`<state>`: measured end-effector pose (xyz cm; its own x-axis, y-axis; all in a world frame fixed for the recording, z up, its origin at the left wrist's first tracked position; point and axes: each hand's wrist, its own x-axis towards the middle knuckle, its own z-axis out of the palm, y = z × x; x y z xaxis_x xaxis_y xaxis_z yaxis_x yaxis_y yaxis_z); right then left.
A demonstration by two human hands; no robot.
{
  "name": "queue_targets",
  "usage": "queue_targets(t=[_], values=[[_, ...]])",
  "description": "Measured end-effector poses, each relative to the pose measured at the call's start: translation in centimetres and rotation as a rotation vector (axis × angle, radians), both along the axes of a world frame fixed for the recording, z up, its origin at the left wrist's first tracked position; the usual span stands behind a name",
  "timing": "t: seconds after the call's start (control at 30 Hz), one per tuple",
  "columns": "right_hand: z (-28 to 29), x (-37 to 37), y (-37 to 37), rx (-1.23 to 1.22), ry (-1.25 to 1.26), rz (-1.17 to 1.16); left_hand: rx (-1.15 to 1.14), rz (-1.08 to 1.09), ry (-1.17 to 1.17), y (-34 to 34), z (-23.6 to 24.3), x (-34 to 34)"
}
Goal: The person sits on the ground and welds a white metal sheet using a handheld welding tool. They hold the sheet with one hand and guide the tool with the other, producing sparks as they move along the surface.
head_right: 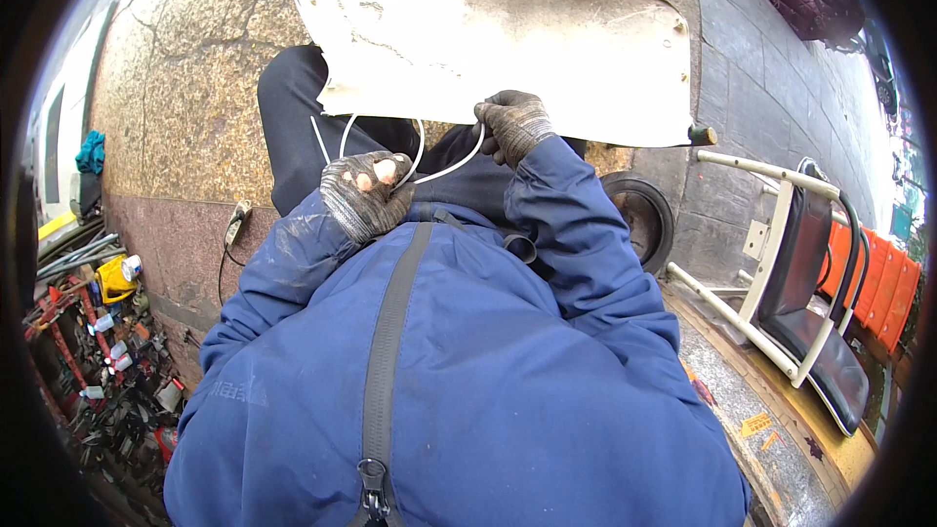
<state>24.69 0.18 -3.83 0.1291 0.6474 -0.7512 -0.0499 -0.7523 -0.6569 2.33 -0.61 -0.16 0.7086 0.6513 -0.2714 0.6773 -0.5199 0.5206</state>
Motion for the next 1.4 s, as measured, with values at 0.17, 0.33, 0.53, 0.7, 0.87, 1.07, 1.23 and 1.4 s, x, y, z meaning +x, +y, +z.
queue_targets(t=[0.17, 0.33, 0.53, 0.7, 0.87, 1.07, 1.23, 1.4], values=[[0.11, 0.0, -0.17, -0.019, -0.012, -0.006, -0.004, 0.0, 0.015, -0.07, -0.04, -0.01], [0.31, 0.14, -0.32, -0.018, 0.016, -0.009, 0.018, -0.01, 0.005, -0.09, -0.03, -0.07], [0.42, 0.17, -0.48, -0.004, 0.022, -0.024, -0.006, 0.003, -0.009, -0.04, 0.03, -0.05], [0.64, 0.32, -0.57, 0.014, 0.034, -0.033, -0.011, 0.004, -0.014, -0.01, 0.13, -0.02], [0.85, 0.41, -0.38, 0.001, 0.023, -0.012, -0.029, 0.008, -0.005, 0.09, 0.17, 0.05], [0.92, 0.39, -0.3, 0.006, 0.006, -0.011, -0.02, 0.004, 0.005, 0.16, 0.26, 0.18], [0.79, 0.41, -0.34, -0.003, 0.015, -0.02, -0.023, -0.001, 0.037, 0.18, 0.45, 0.3], [0.53, 0.46, -0.36, -0.001, 0.026, -0.022, 0.007, -0.006, 0.011, 0.15, 0.5, 0.29]])
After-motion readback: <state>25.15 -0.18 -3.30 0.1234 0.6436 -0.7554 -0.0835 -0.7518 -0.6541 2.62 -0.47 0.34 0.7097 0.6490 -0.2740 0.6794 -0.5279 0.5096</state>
